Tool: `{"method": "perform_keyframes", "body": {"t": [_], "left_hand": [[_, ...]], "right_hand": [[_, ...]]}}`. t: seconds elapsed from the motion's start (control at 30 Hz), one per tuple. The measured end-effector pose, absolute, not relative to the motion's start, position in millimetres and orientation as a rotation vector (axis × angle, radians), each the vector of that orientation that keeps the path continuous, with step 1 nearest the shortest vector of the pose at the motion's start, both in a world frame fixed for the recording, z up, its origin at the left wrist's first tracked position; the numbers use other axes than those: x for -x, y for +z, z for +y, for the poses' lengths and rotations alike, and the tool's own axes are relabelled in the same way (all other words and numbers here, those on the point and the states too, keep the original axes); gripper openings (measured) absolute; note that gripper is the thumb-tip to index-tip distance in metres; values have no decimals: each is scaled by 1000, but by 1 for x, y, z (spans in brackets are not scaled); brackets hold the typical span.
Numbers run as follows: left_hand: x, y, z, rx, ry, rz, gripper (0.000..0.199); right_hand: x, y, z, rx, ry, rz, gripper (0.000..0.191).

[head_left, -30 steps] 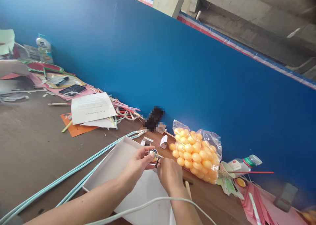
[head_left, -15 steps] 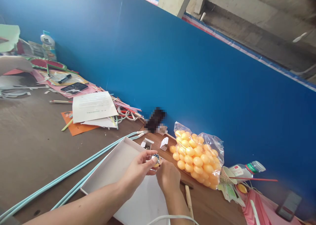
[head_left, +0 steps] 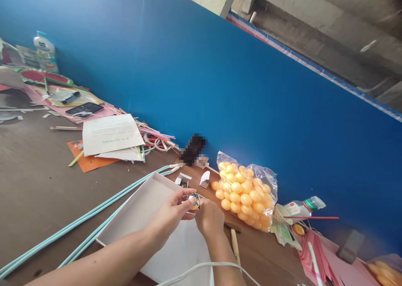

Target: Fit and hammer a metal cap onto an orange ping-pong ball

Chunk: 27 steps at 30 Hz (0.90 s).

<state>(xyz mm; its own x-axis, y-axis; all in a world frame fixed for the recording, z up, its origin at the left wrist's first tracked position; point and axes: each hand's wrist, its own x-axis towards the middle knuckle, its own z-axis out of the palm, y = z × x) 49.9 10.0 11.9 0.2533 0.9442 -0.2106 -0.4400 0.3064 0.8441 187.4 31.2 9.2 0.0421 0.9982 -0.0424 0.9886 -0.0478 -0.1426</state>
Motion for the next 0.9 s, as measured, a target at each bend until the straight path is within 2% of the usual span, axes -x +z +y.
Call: {"method": "perform_keyframes", "body": {"t": [0.23, 0.47, 0.67, 0.9], "left_hand": [[-48, 11, 9, -764, 1048, 802, 51], [-47, 12, 10, -761, 1038, 814, 50], [-49, 14, 9, -755, 1074, 828, 53], [-51, 11, 10, -752, 1061, 829, 54]], "right_hand": [[-190, 8, 29, 2234, 147, -2115, 29], [-184, 11, 26, 2224, 74, -2135, 41], [-184, 9, 29, 2198, 169, -2122, 30], [-184, 6, 29, 2250, 209, -2069, 35]]}}
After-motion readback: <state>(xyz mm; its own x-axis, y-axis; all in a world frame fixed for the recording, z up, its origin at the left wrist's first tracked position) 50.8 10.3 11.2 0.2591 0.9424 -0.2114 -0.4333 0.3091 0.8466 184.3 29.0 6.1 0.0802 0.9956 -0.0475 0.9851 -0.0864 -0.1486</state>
